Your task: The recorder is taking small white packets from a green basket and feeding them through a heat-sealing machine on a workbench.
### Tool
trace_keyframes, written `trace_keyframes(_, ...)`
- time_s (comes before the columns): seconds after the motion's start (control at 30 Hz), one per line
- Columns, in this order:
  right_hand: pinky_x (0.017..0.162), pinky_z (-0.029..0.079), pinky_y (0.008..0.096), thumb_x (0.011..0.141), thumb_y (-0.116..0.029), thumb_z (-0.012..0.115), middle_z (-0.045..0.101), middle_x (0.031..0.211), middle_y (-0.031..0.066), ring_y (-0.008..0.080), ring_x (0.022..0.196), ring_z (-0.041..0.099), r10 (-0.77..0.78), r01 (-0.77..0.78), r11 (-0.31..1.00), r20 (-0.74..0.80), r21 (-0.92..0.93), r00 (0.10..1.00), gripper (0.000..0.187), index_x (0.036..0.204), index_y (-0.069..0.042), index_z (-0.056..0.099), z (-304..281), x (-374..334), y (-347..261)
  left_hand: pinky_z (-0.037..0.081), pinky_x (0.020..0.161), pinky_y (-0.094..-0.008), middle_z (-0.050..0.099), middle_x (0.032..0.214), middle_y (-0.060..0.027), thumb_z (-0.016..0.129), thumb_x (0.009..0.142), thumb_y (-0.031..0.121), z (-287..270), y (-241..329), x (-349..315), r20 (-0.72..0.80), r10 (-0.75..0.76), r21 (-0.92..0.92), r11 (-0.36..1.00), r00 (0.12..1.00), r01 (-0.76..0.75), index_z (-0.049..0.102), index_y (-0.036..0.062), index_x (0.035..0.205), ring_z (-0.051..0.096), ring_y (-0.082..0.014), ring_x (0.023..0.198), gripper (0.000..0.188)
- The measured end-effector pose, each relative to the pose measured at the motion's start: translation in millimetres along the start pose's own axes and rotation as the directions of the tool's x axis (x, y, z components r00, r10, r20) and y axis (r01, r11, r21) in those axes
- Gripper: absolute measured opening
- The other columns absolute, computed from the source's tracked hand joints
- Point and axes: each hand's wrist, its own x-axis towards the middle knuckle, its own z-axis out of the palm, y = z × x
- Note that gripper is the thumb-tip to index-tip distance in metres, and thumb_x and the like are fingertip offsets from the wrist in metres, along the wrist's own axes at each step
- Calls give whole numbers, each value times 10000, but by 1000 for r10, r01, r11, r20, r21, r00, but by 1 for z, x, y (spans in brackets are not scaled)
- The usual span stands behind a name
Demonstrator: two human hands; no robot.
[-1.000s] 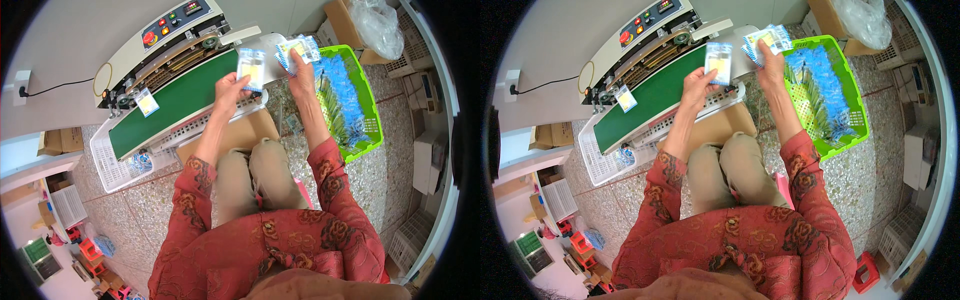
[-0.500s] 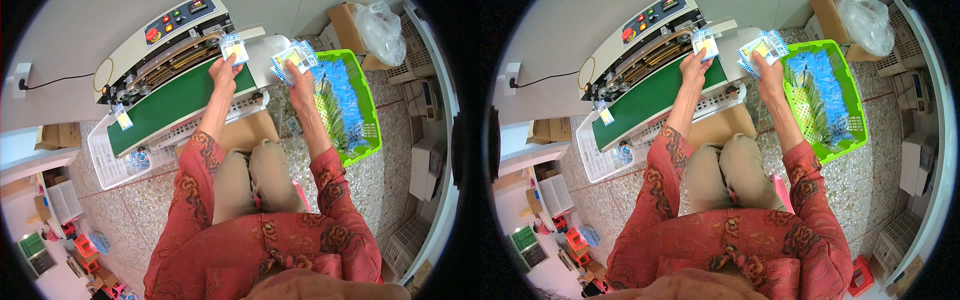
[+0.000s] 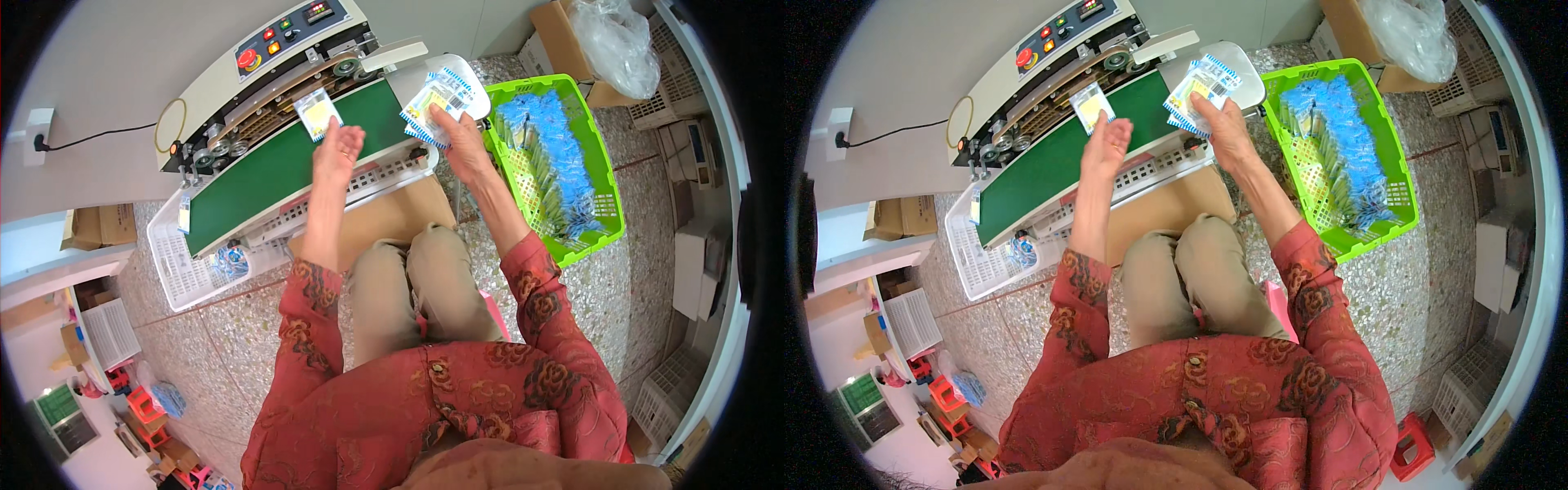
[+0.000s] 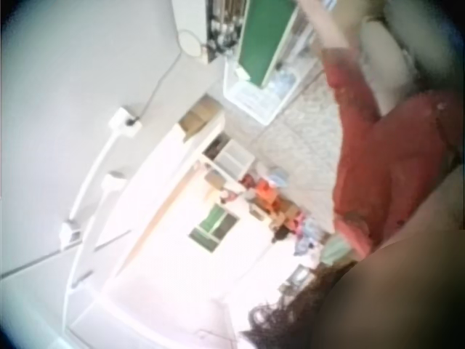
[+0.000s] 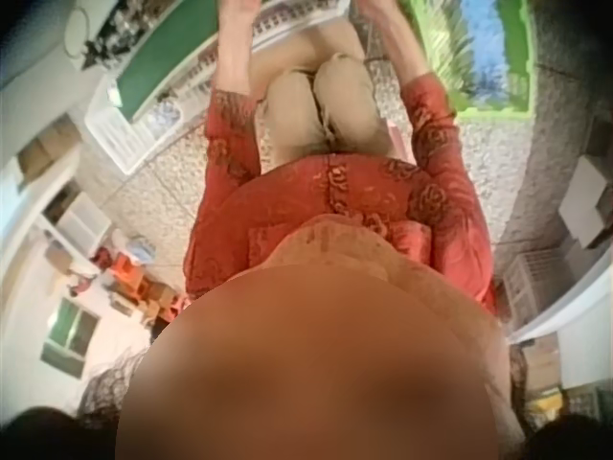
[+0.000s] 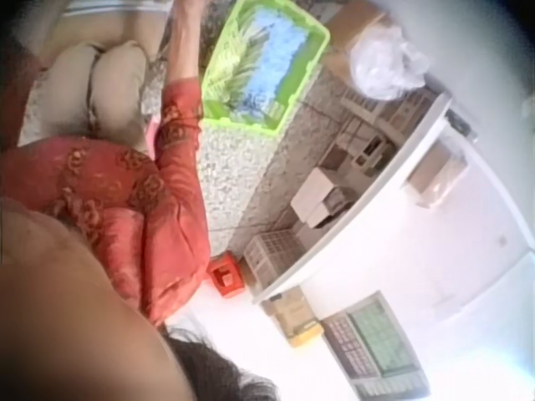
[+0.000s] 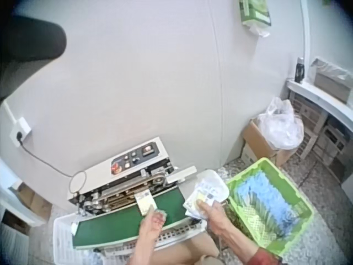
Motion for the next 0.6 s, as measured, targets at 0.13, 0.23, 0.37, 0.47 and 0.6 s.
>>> trace_keyframes(0.13,734,476,270,818,-217,589,585,972,50,125,832,580,39,-40,999,-23,-17,999,334,1055,-3,490,1,-1,-1,480,628,-265,599,880,-104,568,817,388,43,-10,-43,159,-77,343,939,984,18,531,-5,964,592,-175,718,421)
trace_keyframes(0.23,750,465,267,823,-227,581,580,987,47,117,855,570,48,-51,998,-54,-47,997,335,1056,-1,492,6,-3,-1,440,625,-229,606,847,-75,593,805,377,64,-14,-50,257,39,446,882,966,-154,572,20,946,575,-147,694,385)
trace_keyframes(0.37,758,459,261,819,-230,586,577,992,36,112,872,563,21,-23,998,-20,-54,1000,338,1071,-23,496,6,-5,-3,396,551,-217,615,700,-46,626,792,234,79,-18,-53,412,340,676,507,845,-534,627,-16,765,528,-90,604,251)
trace_keyframes(0.47,753,462,264,807,-212,601,579,998,36,112,872,565,-23,22,999,-12,-50,1000,343,1085,-40,496,1,-4,-2,413,529,-272,613,648,-36,634,763,242,81,-20,-52,532,521,739,100,668,-666,615,10,702,549,-103,574,240)
trace_keyframes(0.6,744,467,266,786,-171,623,580,1014,46,120,869,571,-55,54,998,-40,-21,998,353,1091,-47,496,6,-5,-5,400,490,-261,603,649,-27,629,772,213,76,-21,-49,450,568,669,295,689,-682,609,8,694,534,-72,561,221)
